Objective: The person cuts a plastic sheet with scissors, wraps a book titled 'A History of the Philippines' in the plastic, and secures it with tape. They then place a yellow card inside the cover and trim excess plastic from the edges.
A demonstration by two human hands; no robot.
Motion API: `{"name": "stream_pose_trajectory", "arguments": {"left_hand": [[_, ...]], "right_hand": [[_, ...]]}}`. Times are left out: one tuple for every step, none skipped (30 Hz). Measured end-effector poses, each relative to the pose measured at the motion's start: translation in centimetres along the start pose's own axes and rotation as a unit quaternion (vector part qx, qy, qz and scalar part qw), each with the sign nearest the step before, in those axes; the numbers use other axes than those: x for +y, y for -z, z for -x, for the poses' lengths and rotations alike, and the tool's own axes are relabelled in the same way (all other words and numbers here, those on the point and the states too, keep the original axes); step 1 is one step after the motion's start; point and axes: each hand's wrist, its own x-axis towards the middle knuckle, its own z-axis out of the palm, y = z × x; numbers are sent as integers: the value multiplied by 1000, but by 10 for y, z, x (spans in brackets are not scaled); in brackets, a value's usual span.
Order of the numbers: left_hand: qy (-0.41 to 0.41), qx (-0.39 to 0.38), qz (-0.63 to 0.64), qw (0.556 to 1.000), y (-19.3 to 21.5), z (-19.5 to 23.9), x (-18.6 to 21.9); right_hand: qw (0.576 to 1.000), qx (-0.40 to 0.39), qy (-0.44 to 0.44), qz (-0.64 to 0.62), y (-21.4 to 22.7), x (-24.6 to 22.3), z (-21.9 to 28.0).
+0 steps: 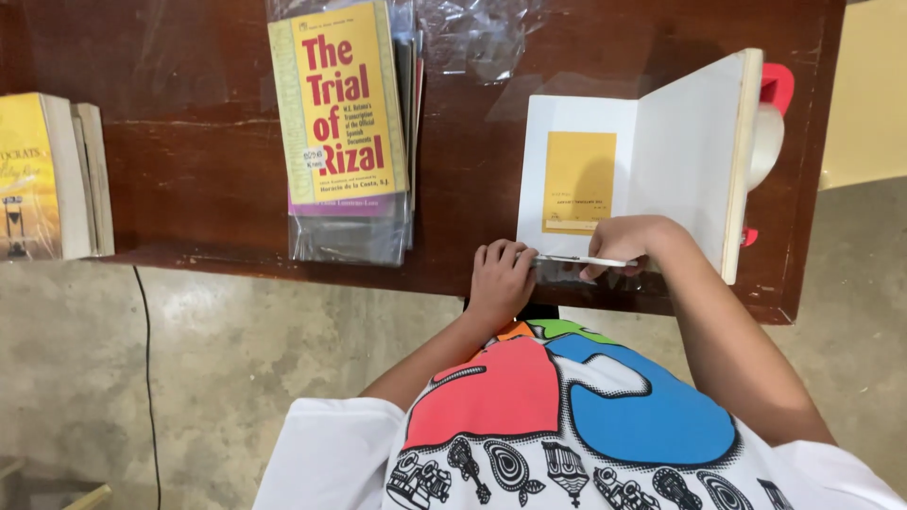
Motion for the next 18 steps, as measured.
{"name": "stream_pose_trajectory", "arguments": {"left_hand": [[3, -1, 0, 1000, -5, 3, -2], [-4, 26, 4, 1000, -11, 6, -3], [-12, 52, 9, 999, -16, 10, -4], [-10, 51, 9, 999, -21, 16, -3], [7, 55, 27, 998, -26, 20, -2], [23, 59, 44, 997, -31, 24, -2], [26, 59, 44, 997, -30, 27, -1], [33, 61, 65, 995, -30, 29, 0], [40, 63, 87, 993, -29, 31, 0], [42, 64, 87, 993, -25, 30, 1], [36, 73, 96, 992, -22, 28, 2], [30, 82, 105, 991, -19, 26, 2], [33, 81, 105, 991, -17, 26, 3], [30, 84, 107, 990, -15, 25, 4], [27, 87, 108, 990, -13, 23, 3], [30, 87, 108, 990, -12, 24, 4], [30, 91, 108, 990, -12, 23, 4], [29, 96, 108, 989, -12, 22, 4]], "right_hand": [[1000, -2, 0, 2, 1, 1, -3], [1000, -6, 1, 16, 2, 2, -5], [1000, -10, 1, 30, 3, 4, -8], [999, -12, 0, 31, 1, 5, -9], [999, -15, 2, 34, 3, 5, -10], [999, -18, 5, 36, 4, 5, -11], [999, -19, 5, 38, 3, 4, -11], [1000, -15, 4, 26, 3, 4, -12], [1000, -12, 3, 14, 3, 3, -12], [1000, -13, 3, 15, 3, 1, -12], [1000, -11, 11, 12, 2, -2, -12], [1000, -10, 19, 10, 2, -4, -13], [1000, -12, 17, 11, 2, -5, -13], [1000, -13, 22, 10, 2, -5, -14], [999, -14, 29, 10, 2, -7, -14], [999, -16, 28, 12, 1, -8, -14], [999, -13, 31, 14, 2, -9, -13], [999, -9, 34, 16, 2, -10, -12]]}}
